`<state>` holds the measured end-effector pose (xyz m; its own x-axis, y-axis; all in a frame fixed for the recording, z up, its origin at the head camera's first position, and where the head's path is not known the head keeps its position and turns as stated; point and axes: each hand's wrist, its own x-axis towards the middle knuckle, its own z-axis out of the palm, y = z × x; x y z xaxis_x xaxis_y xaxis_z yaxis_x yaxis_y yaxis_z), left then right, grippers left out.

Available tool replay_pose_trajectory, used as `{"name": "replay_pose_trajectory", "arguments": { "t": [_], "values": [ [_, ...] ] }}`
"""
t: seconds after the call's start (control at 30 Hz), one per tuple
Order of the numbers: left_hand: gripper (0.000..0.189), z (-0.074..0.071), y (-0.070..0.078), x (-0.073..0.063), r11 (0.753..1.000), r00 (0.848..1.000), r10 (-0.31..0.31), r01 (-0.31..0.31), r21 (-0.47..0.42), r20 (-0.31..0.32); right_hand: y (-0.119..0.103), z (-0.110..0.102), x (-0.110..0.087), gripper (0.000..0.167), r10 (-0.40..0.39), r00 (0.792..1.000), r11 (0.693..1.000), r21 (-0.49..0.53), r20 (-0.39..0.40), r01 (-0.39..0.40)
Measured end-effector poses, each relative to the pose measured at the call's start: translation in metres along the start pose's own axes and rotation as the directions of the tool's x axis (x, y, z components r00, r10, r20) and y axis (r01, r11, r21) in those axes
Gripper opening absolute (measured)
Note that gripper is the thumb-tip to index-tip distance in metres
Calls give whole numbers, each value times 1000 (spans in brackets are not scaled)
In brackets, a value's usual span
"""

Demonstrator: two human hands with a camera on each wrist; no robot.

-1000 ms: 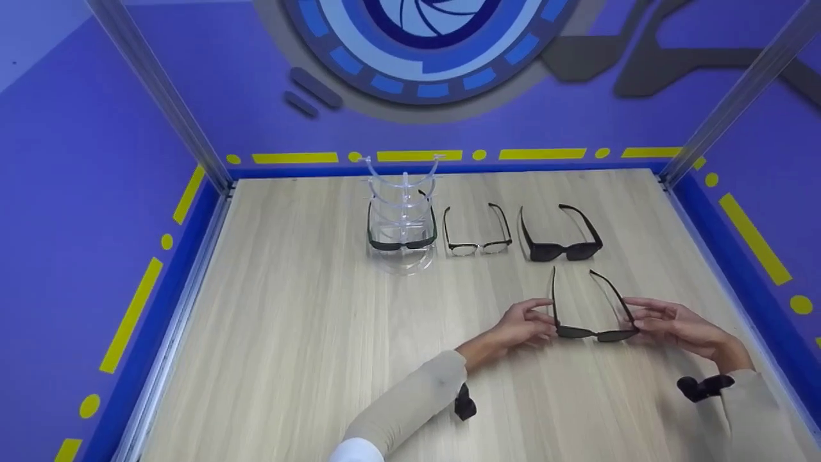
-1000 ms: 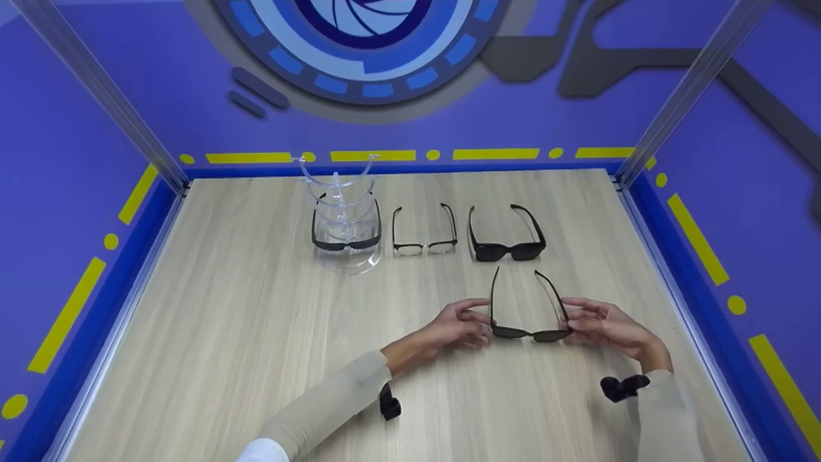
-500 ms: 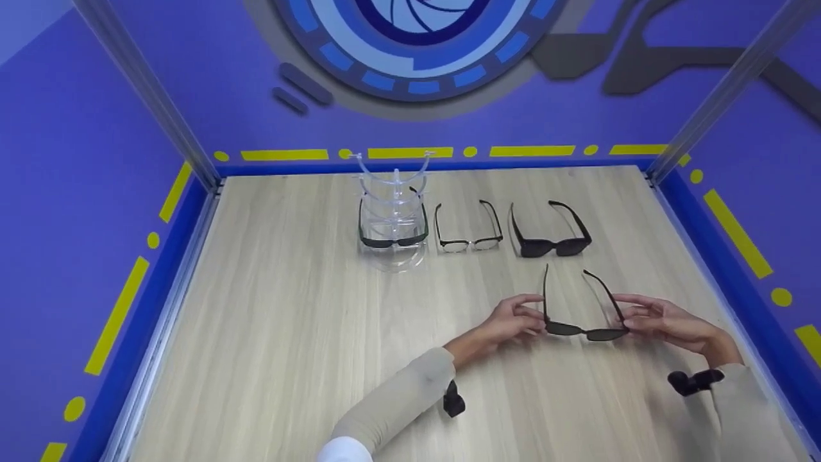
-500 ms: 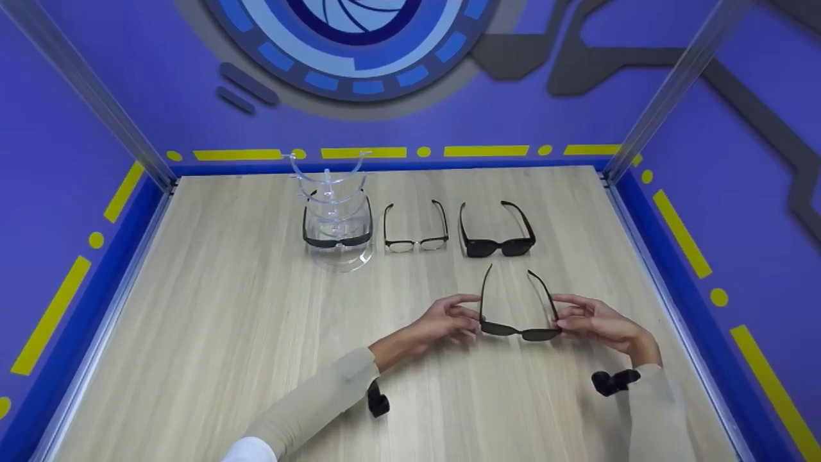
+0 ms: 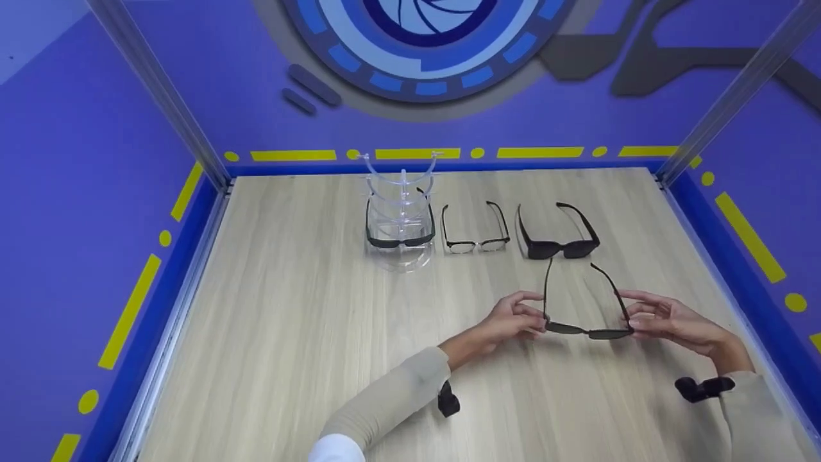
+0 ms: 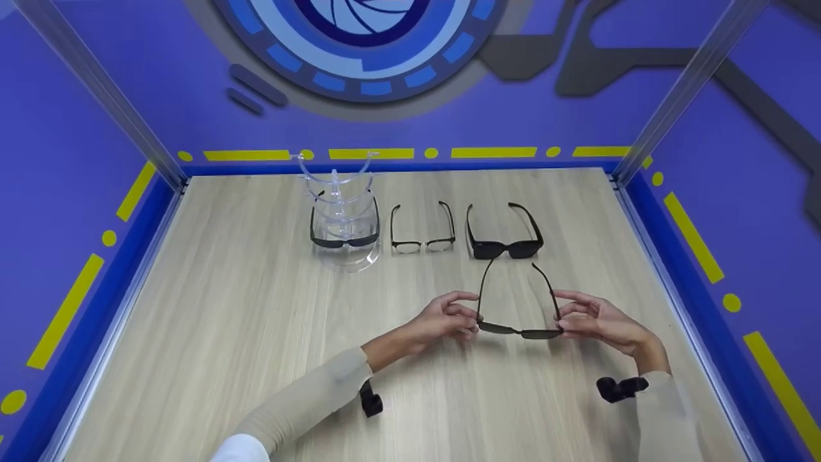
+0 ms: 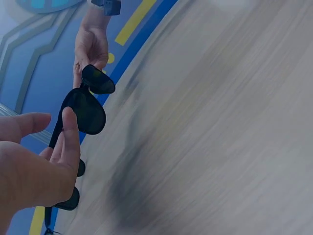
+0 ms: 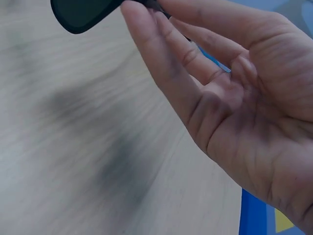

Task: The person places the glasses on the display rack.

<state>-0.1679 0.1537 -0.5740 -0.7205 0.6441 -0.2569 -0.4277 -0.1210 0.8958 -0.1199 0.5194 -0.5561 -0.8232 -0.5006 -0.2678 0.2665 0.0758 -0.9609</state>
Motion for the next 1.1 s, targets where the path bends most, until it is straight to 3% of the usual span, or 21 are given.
{"name": "replay_pose_trajectory", "arguments": {
  "t": [0.23, 0.4, 0.7, 1.1],
  "values": [
    [46, -6, 11, -7, 999, 999, 43, -42, 27, -17, -9, 8, 6, 64, -31, 999, 999, -18, 10, 31],
    [38, -12, 15, -9, 997, 994, 77, -75, 32, -72, -15, 15, 13, 65, -71, 997, 997, 14, 21, 71],
    [31, -20, 19, -14, 999, 986, 39, -38, 10, -164, -20, 29, 26, 66, -83, 995, 996, 43, 59, 81],
    [41, -24, 18, -16, 998, 975, 60, -57, 22, -215, -17, 36, 34, 67, -68, 995, 996, 64, 73, 64]
  ]
}}
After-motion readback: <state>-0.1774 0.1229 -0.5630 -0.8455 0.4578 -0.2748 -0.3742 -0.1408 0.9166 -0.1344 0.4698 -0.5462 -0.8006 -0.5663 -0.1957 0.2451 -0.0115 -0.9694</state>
